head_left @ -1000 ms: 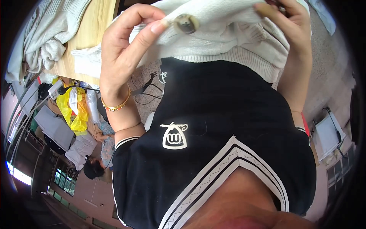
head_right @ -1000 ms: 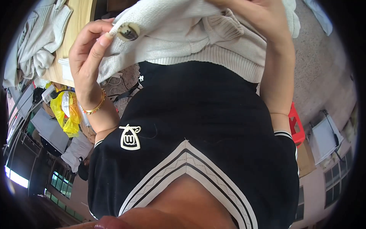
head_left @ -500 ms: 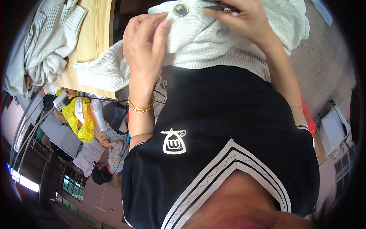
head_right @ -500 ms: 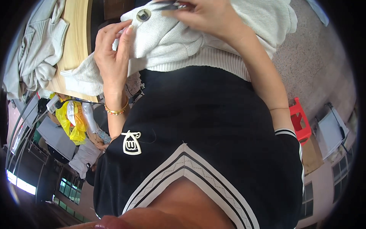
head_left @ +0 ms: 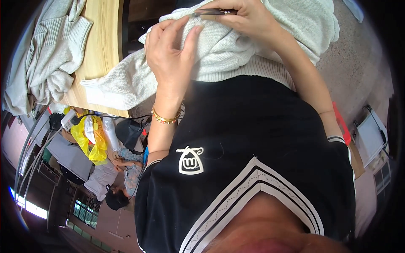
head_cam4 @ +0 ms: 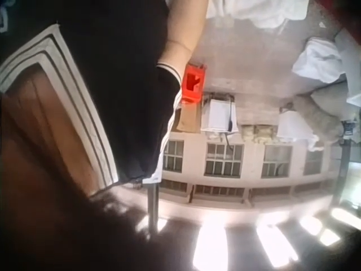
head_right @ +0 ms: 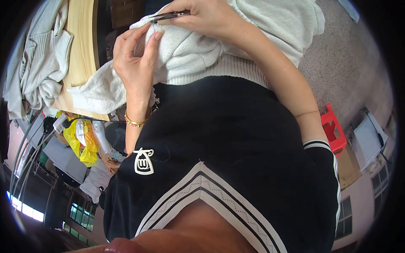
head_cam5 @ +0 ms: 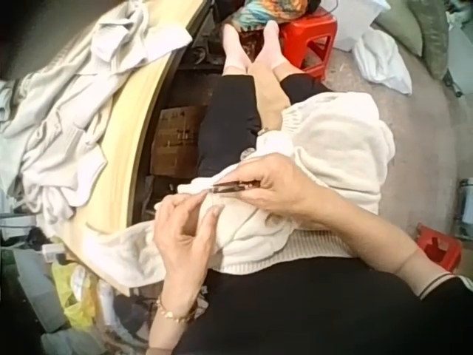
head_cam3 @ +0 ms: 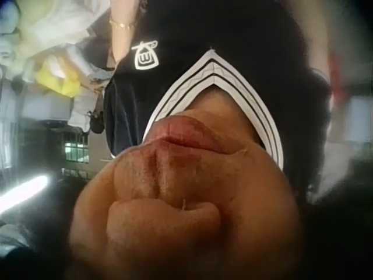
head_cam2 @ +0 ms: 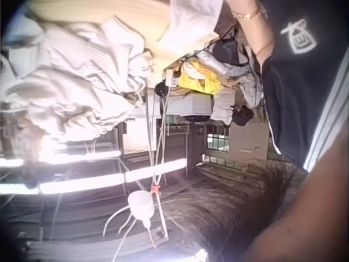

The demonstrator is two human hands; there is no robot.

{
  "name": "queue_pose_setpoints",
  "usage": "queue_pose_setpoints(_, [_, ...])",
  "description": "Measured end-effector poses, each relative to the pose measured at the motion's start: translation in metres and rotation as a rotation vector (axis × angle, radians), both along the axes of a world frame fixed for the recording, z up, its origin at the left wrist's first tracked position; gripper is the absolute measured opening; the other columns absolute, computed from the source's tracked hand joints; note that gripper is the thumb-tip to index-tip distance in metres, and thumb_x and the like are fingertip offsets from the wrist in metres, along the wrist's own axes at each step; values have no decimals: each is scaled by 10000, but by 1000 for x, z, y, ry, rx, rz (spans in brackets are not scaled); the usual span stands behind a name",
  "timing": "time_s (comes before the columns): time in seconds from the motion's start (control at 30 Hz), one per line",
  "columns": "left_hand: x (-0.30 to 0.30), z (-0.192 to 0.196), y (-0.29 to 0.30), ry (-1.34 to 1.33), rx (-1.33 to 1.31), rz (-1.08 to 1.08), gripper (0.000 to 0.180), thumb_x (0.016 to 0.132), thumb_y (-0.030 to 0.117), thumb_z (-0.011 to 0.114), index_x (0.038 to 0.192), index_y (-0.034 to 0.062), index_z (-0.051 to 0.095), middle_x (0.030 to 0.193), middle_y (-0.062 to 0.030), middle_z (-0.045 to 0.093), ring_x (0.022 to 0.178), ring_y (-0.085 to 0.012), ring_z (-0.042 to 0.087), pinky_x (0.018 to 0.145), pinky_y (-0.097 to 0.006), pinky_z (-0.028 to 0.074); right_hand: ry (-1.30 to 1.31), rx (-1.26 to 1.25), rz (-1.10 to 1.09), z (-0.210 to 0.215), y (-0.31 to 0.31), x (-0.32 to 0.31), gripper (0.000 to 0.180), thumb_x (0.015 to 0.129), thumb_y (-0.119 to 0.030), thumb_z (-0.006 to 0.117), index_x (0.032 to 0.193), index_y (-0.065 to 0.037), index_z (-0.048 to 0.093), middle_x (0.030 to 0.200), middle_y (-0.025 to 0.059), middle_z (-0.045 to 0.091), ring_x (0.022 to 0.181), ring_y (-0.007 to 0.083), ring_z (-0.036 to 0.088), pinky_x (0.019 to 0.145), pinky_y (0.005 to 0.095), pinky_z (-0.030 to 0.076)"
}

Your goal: Trimming loose threads from sweaters using small scissors.

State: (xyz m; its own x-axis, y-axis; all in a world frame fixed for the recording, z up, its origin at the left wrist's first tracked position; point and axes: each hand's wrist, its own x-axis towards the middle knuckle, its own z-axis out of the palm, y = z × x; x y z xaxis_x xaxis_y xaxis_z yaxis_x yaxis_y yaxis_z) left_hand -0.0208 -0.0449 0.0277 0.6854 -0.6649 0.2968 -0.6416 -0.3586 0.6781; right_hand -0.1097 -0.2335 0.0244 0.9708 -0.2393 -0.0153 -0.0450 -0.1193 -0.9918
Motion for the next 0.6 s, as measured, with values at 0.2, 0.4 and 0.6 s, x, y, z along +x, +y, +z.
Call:
queue_pose_setpoints(0.2, [0, 5, -3, -6, -21, 23, 231, 762, 217, 835, 937, 89, 756, 903, -32, 630, 854, -207, 583, 764, -327, 461, -289, -101, 12, 4, -1, 1, 196, 900, -87, 694, 1065, 15, 723, 902, 123, 739, 803, 166, 683, 726, 278, 525])
queue_pose_setpoints(0.4, [1, 10, -5, -216, 52, 15, 259, 729, 290, 855, 894, 120, 751, 881, -7, 610, 827, -201, 536, 728, -330, 431, 60, -67, 59, 8, -5, 4, 210, 925, -111, 672, 1085, 18, 713, 883, 117, 736, 788, 160, 670, 716, 278, 520])
queue_pose_setpoints(0.6, [2, 12, -12, -322, 132, 17, 293, 739, 396, 824, 855, 144, 731, 884, 13, 591, 845, -202, 520, 756, -365, 360, 166, 35, 82, 19, -8, 8, 209, 937, -122, 655, 1078, 21, 713, 867, 113, 736, 773, 123, 651, 687, 271, 518])
